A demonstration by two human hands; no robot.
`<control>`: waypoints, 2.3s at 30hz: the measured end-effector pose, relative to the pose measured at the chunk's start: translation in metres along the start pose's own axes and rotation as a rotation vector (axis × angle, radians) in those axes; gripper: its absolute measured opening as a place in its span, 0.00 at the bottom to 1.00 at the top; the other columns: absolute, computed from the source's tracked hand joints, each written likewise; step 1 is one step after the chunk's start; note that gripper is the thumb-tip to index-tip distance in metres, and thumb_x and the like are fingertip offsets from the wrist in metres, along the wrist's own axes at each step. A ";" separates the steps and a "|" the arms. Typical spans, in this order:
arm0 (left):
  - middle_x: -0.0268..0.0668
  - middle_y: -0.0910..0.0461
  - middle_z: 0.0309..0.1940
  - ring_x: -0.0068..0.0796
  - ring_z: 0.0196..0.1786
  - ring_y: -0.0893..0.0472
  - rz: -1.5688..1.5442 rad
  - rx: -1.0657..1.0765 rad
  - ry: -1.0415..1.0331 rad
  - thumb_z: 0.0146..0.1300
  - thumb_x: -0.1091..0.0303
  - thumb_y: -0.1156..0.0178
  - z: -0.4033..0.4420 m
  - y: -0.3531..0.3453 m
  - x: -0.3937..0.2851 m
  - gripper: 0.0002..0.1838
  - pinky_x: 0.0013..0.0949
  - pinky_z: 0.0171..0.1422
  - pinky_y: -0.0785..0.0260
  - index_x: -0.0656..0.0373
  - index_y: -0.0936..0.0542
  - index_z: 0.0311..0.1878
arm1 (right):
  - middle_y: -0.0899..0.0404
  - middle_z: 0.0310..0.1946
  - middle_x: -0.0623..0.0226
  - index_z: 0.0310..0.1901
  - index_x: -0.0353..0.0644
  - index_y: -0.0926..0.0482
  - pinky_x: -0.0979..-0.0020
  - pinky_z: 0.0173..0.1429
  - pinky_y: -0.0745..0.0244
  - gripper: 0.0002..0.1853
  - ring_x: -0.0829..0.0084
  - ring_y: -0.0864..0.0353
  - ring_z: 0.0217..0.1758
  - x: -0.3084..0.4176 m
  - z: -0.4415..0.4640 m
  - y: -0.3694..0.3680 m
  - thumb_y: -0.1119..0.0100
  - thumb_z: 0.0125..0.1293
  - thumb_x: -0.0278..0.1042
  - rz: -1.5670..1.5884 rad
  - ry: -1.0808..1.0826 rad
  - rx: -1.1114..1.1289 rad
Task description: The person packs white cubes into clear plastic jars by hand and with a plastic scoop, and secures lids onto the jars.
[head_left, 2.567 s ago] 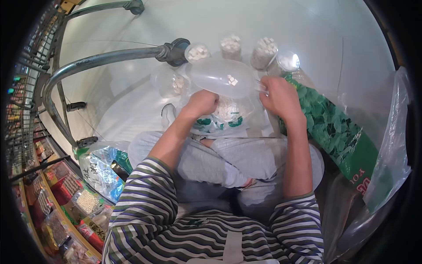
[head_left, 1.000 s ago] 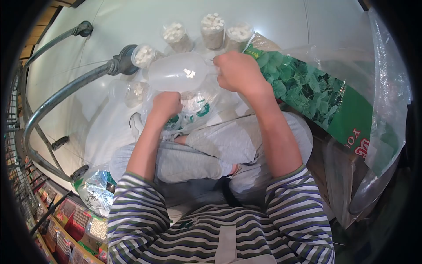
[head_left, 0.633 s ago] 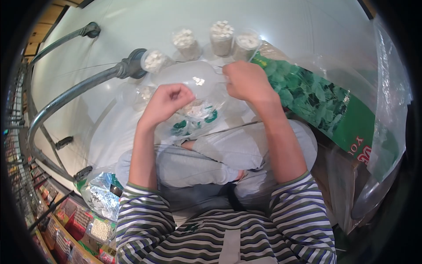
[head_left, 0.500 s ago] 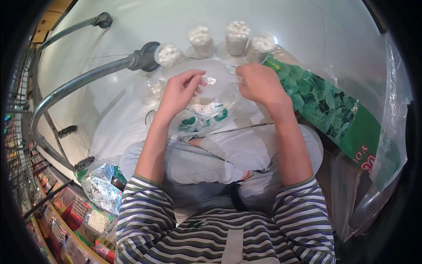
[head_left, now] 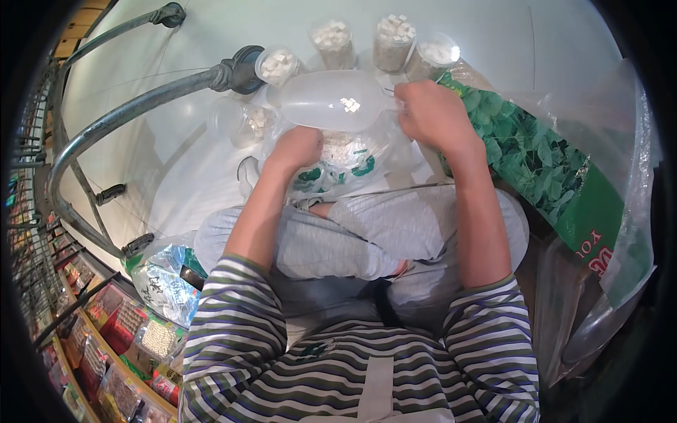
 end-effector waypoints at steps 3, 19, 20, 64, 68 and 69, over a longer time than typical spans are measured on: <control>0.47 0.17 0.29 0.51 0.36 0.18 0.010 -0.039 -0.037 0.51 0.67 0.38 0.008 -0.014 -0.002 0.06 0.49 0.40 0.27 0.57 0.17 0.29 | 0.17 0.33 0.48 0.38 0.38 0.17 0.50 0.48 0.22 0.11 0.45 0.17 0.41 0.000 0.000 0.000 0.42 0.53 0.28 0.009 0.028 -0.029; 0.46 0.15 0.32 0.51 0.38 0.15 0.313 -0.077 -0.019 0.47 0.66 0.36 0.009 -0.024 -0.009 0.08 0.51 0.42 0.22 0.55 0.14 0.30 | 0.15 0.31 0.49 0.30 0.37 0.14 0.53 0.41 0.17 0.08 0.49 0.12 0.38 0.005 -0.003 0.004 0.37 0.45 0.25 -0.041 0.019 -0.006; 0.47 0.15 0.32 0.51 0.37 0.15 0.304 -0.097 -0.032 0.47 0.66 0.36 0.012 -0.030 -0.001 0.07 0.51 0.42 0.23 0.55 0.15 0.30 | 0.14 0.31 0.50 0.29 0.38 0.14 0.54 0.40 0.17 0.08 0.51 0.12 0.37 0.004 -0.004 0.003 0.35 0.44 0.26 -0.031 0.020 -0.039; 0.31 0.19 0.25 0.19 0.28 0.23 -0.697 -0.229 -0.171 0.58 0.75 0.32 -0.051 0.090 -0.070 0.03 0.25 0.34 0.30 0.62 0.17 0.33 | 0.14 0.31 0.51 0.30 0.38 0.15 0.54 0.39 0.18 0.07 0.50 0.13 0.37 -0.004 0.001 0.001 0.38 0.46 0.23 -0.011 0.055 -0.134; 0.47 0.20 0.24 0.46 0.28 0.21 -0.305 -0.038 -0.199 0.56 0.66 0.34 -0.049 0.061 -0.084 0.09 0.41 0.37 0.28 0.63 0.19 0.32 | 0.15 0.31 0.49 0.33 0.38 0.15 0.51 0.42 0.19 0.08 0.47 0.14 0.38 -0.007 0.002 0.003 0.41 0.49 0.24 -0.034 -0.021 -0.077; 0.48 0.18 0.27 0.49 0.32 0.19 -0.268 -0.013 -0.148 0.56 0.68 0.35 -0.043 0.046 -0.075 0.07 0.43 0.40 0.26 0.62 0.18 0.34 | 0.16 0.31 0.48 0.31 0.38 0.15 0.51 0.41 0.19 0.08 0.48 0.13 0.37 -0.003 0.001 0.005 0.40 0.48 0.24 -0.030 0.005 -0.090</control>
Point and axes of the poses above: each hand's wrist, its own z-axis towards the middle knuckle, its own y-axis out of the back of the hand, x = y × z, the point moved 8 cm from there along z, towards the middle knuckle
